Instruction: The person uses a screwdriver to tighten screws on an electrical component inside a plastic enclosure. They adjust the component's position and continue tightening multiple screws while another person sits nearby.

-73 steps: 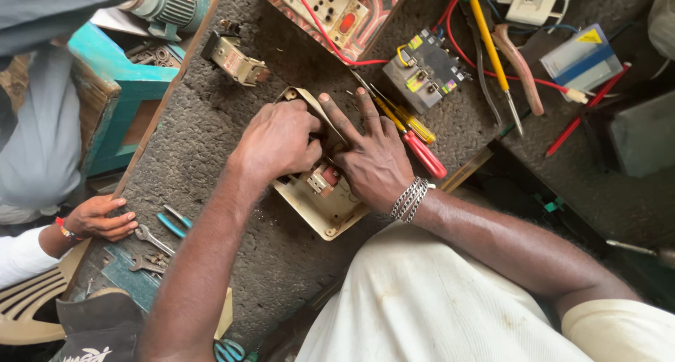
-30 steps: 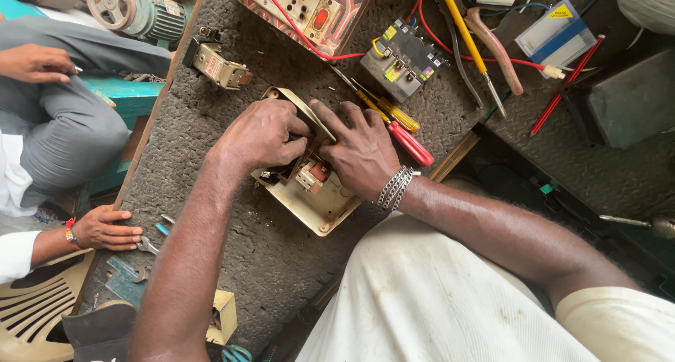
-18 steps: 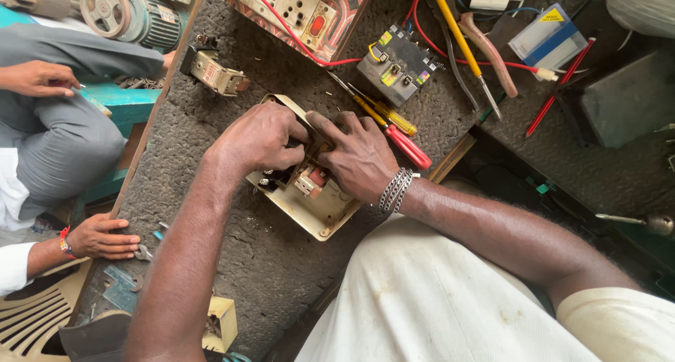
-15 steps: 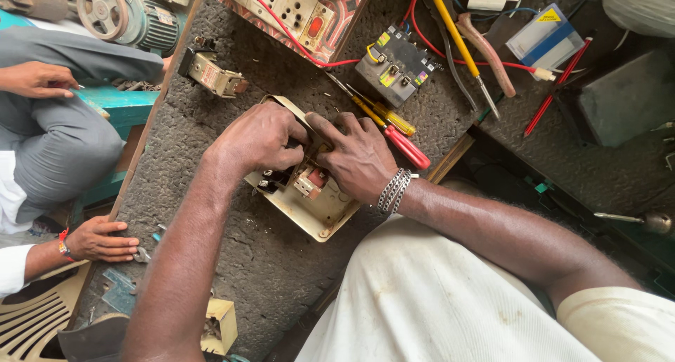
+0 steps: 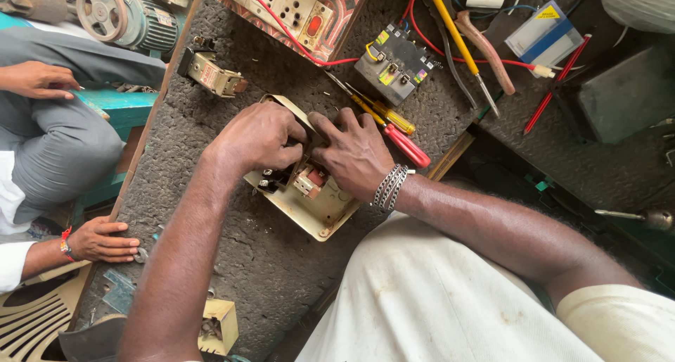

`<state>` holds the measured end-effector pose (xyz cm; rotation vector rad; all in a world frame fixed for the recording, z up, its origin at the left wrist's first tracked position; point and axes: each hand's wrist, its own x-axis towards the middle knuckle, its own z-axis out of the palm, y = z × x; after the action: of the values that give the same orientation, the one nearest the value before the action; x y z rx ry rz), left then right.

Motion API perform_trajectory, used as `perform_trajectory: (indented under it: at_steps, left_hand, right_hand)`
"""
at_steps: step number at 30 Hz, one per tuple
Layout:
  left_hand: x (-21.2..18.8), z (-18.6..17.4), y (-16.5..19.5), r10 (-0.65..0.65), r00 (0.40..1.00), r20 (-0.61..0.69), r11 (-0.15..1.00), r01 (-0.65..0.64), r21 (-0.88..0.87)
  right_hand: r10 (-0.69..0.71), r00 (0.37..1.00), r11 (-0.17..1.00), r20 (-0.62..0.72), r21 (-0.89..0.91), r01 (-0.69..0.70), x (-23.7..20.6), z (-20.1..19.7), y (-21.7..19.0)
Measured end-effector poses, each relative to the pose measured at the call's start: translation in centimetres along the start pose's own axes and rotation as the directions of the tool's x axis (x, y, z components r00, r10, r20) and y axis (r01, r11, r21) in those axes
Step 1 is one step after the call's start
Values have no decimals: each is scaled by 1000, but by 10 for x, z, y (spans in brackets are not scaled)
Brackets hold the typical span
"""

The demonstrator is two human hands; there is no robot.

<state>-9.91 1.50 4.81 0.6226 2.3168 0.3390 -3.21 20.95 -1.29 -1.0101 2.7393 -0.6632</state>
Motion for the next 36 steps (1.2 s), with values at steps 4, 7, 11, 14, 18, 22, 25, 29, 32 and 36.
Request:
perform_trajectory:
  at_steps: [4,7,11,14,18,22,25,29,32,36]
  left_hand:
    - [-5,0,4,1,1000,-28,997,1,82]
    - [-12,3,7,77,985,-153,982,-49,181]
    - [-17,5,5,13,993,-118,984,8,177]
    - [-19,6,2,27,992,-126,994,-13,108]
    - [-25,7,-2,73,982,-173,996,-64,59]
    - [-32,11,-1,74,975,-209,996,-62,61]
    - [-36,13,0,73,972,-224,995,-56,81]
    - [-40,14,2,41,973,-225,997,-26,69]
    - [-40,14,2,12,974,-225,999,0,53]
    - [-38,18,2,-32,969,-246,999,37,15]
  right_hand:
    - [2,1000,1000,19,28,-2,0,-2,0]
    - [1,1000,999,-10,49,0,-2,-3,1]
    - [1,1000,998,17,67,-2,-3,-3,2]
    - [-4,1000,997,-1,82,5,-2,-3,1]
    - [20,1000,994,-14,112,-18,-4,-4,1]
    - [51,998,975,-48,219,-39,-6,-6,4]
    - [59,997,970,-47,239,-46,-6,-7,4]
    - [50,998,974,-23,224,-44,-6,-6,4]
    - [48,996,973,-77,229,-30,-7,-4,5]
    - [22,991,983,-135,184,3,-6,1,5]
